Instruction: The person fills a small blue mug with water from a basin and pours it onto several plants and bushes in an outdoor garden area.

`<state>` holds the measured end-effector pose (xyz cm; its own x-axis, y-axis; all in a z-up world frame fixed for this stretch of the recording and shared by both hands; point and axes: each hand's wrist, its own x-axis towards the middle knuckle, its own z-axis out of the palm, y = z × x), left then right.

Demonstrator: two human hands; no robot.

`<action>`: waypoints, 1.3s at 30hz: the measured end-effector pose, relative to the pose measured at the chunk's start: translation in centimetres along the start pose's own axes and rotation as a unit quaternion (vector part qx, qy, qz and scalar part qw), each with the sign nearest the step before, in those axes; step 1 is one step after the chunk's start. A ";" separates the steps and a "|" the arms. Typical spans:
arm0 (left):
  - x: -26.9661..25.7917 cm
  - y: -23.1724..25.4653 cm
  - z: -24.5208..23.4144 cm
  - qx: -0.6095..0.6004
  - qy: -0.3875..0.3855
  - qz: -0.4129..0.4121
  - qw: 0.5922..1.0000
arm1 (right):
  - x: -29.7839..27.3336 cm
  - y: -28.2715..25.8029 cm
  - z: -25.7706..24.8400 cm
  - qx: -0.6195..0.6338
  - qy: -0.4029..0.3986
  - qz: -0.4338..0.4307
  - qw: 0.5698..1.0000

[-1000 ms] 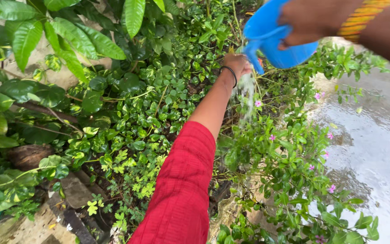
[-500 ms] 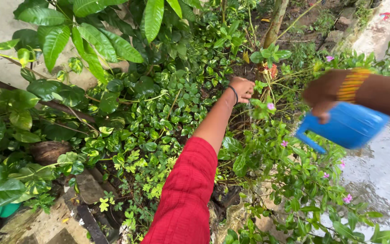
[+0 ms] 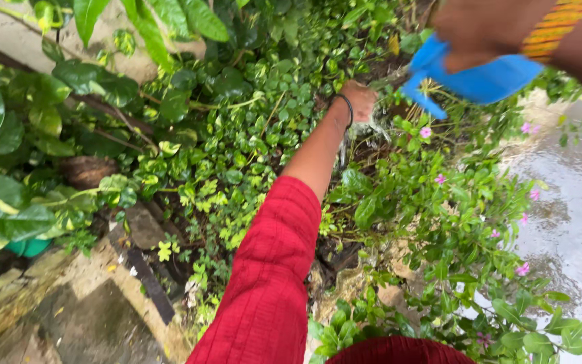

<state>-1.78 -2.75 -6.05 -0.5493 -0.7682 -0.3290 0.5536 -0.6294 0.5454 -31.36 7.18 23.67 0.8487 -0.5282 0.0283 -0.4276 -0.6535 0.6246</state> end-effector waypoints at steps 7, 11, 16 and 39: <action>-2.9 -1.9 1.0 0.316 0.309 0.112 0.890 | -3.0 1.7 17.0 0.031 -0.067 -0.029 0.997; -4.9 -5.1 6.1 0.399 0.308 0.071 0.861 | -3.8 -1.9 12.9 0.055 -0.264 -0.023 0.963; -4.7 -8.1 10.0 0.518 0.343 -0.006 0.783 | -2.8 -9.8 -1.8 0.025 -0.107 -0.069 0.991; -0.8 -11.2 17.2 0.558 0.241 0.059 0.792 | -21.6 -4.0 17.3 0.103 -0.075 0.132 0.983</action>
<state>-18.31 6.89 1.34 -0.0833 -0.9386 -0.3349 -0.4636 -0.2610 0.8468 -53.39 11.85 7.08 0.6515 -0.7574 0.0428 -0.6931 -0.5714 0.4394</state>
